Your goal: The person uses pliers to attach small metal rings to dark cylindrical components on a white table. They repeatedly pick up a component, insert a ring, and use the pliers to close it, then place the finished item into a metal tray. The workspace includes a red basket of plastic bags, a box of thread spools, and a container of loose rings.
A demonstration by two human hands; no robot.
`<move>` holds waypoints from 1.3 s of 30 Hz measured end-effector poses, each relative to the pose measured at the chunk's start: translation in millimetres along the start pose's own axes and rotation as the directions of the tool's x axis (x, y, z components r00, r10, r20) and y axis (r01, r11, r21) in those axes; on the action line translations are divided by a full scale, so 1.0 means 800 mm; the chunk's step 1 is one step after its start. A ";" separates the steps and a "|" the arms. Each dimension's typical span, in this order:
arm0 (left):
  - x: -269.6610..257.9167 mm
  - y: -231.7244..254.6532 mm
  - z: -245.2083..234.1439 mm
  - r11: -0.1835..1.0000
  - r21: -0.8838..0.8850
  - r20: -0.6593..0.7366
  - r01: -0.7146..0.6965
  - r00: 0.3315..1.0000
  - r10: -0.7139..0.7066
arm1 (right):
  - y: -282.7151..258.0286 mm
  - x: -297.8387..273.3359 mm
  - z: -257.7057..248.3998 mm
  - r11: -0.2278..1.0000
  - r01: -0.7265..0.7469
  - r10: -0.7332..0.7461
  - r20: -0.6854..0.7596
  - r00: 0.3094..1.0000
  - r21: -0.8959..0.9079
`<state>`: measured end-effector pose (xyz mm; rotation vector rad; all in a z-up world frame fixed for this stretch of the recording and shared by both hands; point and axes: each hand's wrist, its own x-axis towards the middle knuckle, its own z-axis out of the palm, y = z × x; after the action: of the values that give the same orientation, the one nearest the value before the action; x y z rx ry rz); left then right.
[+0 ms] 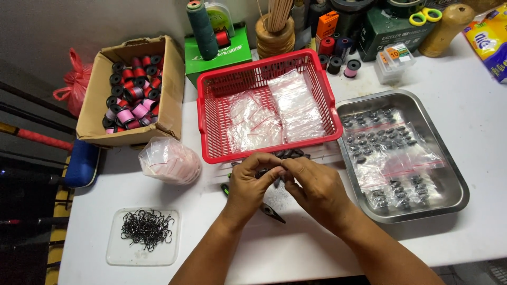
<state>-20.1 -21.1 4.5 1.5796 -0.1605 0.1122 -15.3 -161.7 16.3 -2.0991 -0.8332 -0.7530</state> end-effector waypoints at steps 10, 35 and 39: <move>0.002 -0.011 0.000 0.971 -0.153 0.022 0.186 0.982 -0.185 | 0.011 -0.008 0.011 0.998 -0.043 0.046 -0.052 0.998 0.049; -0.001 0.010 0.007 0.999 -0.013 -0.046 -0.035 0.998 0.034 | 0.017 -0.018 0.009 0.758 -0.421 0.412 0.135 0.901 0.498; -0.002 0.004 0.006 1.000 -0.005 -0.041 -0.031 0.999 0.031 | 0.029 -0.018 0.001 0.648 -0.356 0.418 0.077 0.905 0.674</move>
<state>-22.4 -25.7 7.1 1.5682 -0.1533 0.1679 -6.5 -177.5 -4.1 -1.4756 -0.4663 -0.2322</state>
